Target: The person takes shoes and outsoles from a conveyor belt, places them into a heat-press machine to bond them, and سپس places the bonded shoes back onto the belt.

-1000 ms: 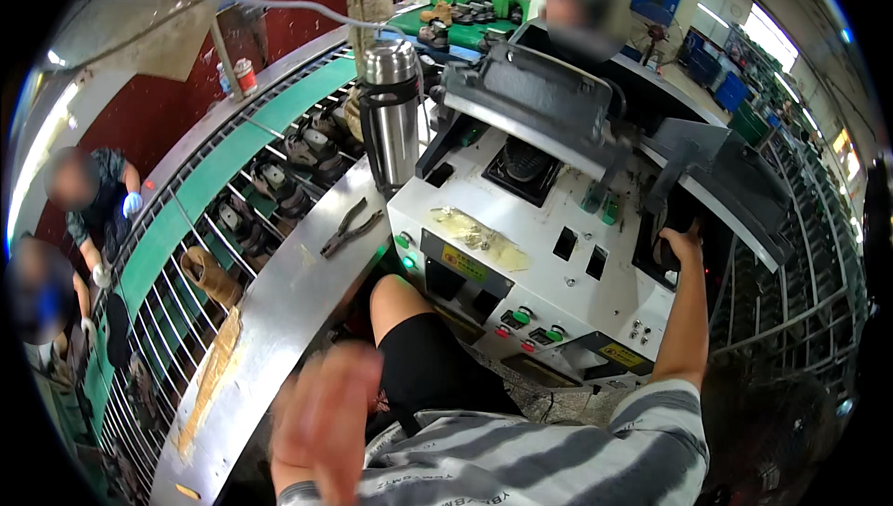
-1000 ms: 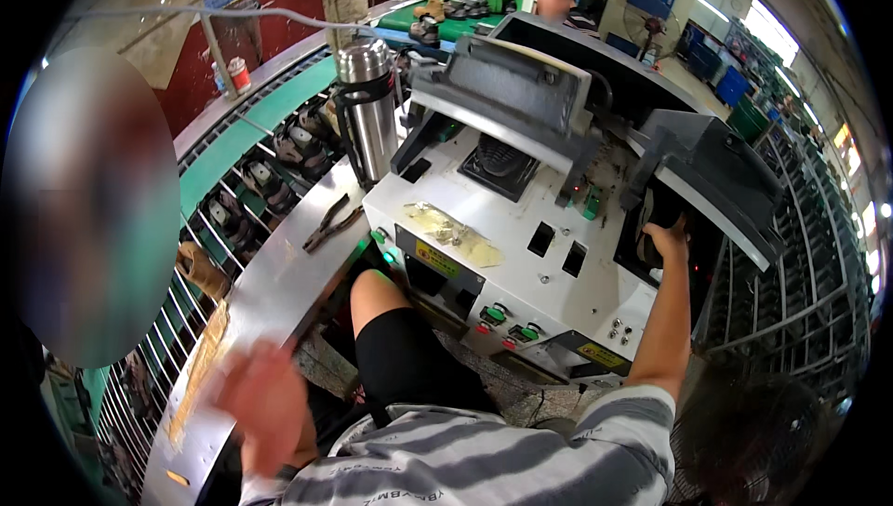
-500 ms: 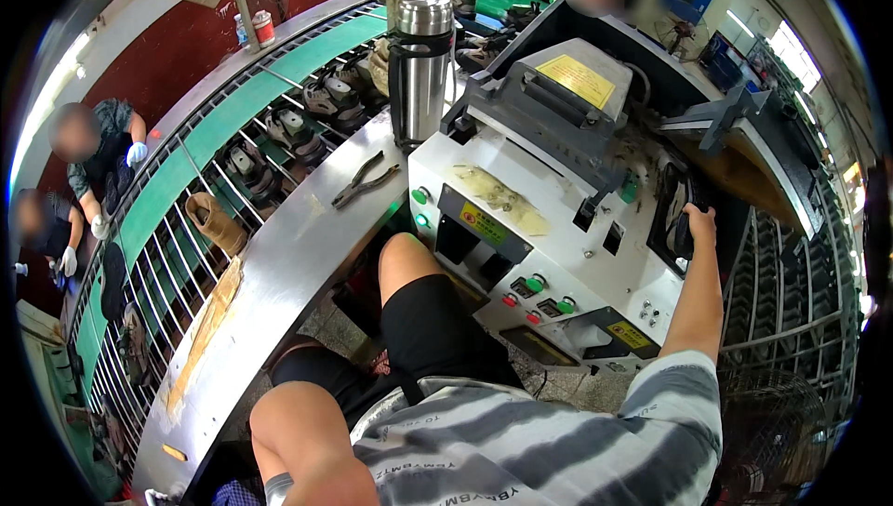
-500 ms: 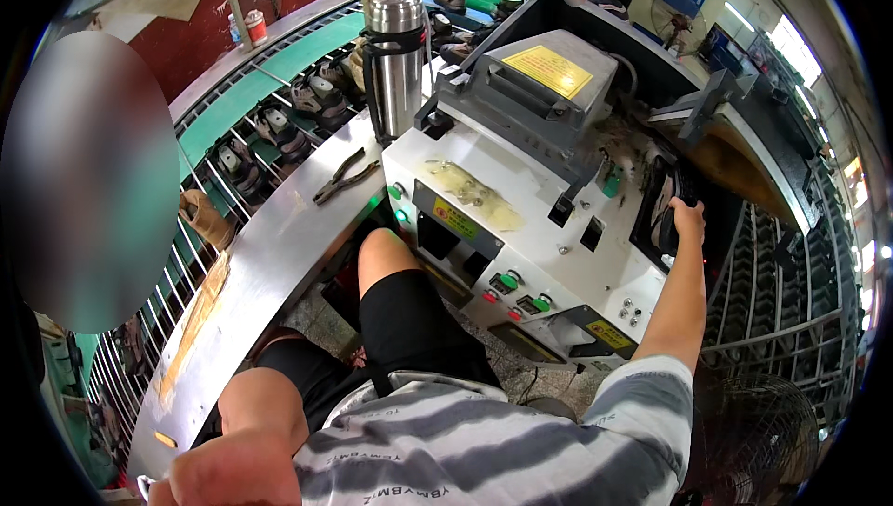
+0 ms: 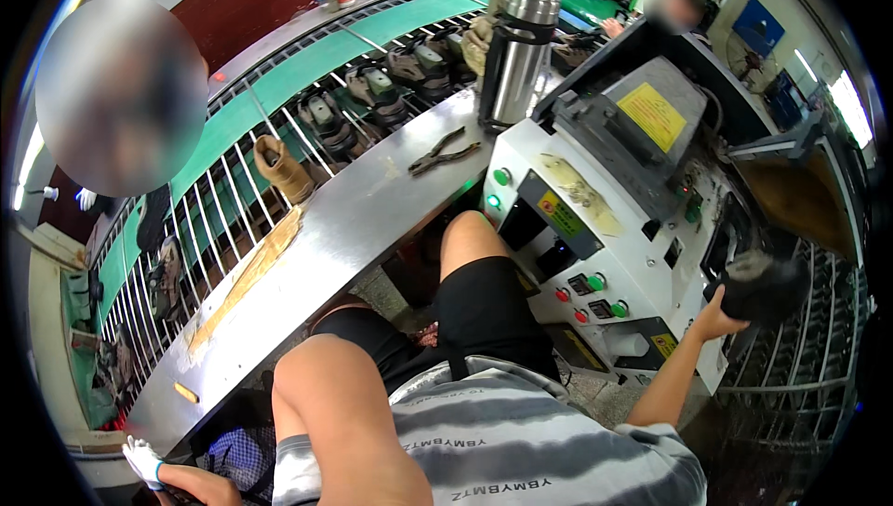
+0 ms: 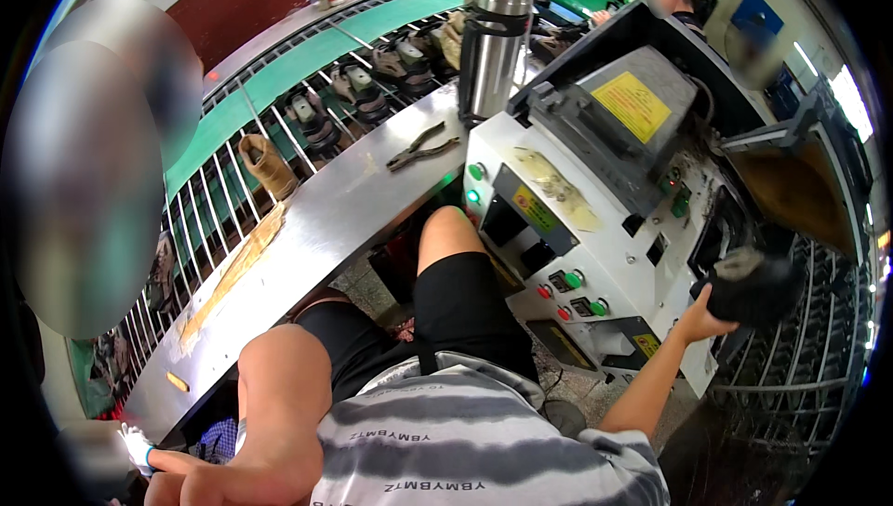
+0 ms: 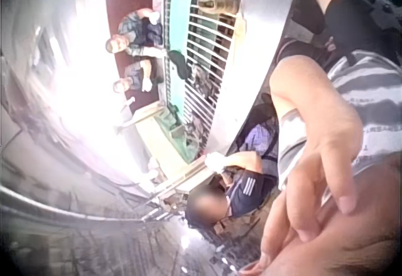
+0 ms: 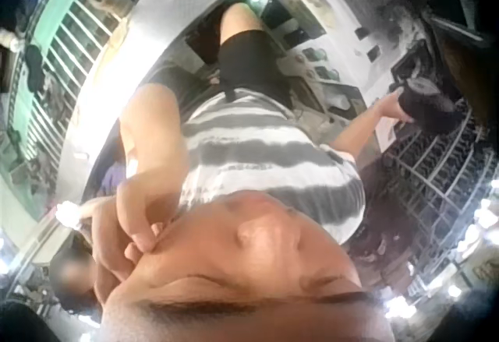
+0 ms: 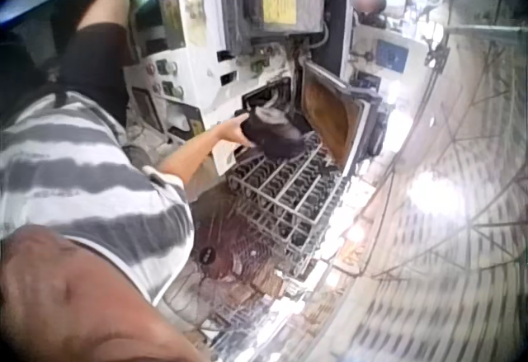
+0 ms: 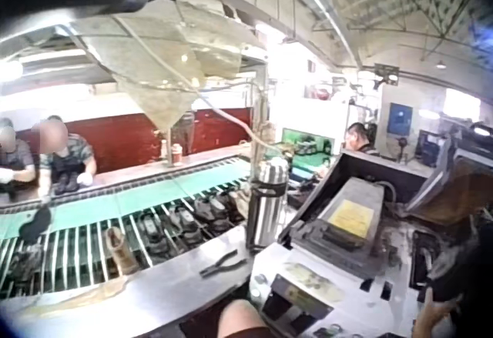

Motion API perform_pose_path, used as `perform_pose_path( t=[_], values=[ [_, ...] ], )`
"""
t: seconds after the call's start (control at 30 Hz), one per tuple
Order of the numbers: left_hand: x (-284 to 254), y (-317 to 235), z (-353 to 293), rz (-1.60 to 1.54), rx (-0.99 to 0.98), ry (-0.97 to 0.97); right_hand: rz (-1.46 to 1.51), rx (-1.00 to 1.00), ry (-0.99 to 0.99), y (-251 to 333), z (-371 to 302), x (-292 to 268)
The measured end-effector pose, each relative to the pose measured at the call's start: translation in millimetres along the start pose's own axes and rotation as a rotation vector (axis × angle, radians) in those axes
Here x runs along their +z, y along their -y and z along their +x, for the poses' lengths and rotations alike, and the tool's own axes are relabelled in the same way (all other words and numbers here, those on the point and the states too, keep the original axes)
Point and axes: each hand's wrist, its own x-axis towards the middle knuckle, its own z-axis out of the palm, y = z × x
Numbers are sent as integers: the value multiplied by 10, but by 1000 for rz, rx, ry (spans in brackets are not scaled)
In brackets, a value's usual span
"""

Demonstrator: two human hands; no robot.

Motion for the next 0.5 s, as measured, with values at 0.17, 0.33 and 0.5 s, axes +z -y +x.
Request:
perform_pose_path(
  t=[0.17, 0.33, 0.5],
  values=[
    [-71, -108, -53, 15, 149, -30, 307, 186, 234, 134, -556, -286],
    [-106, -302, -31, 215, 244, 49, 692, 433, 465, 1191, -1179, -292],
    [83, -793, -81, 333, 226, 84, 1231, 780, 1143, 1158, -2160, 175]
  ],
)
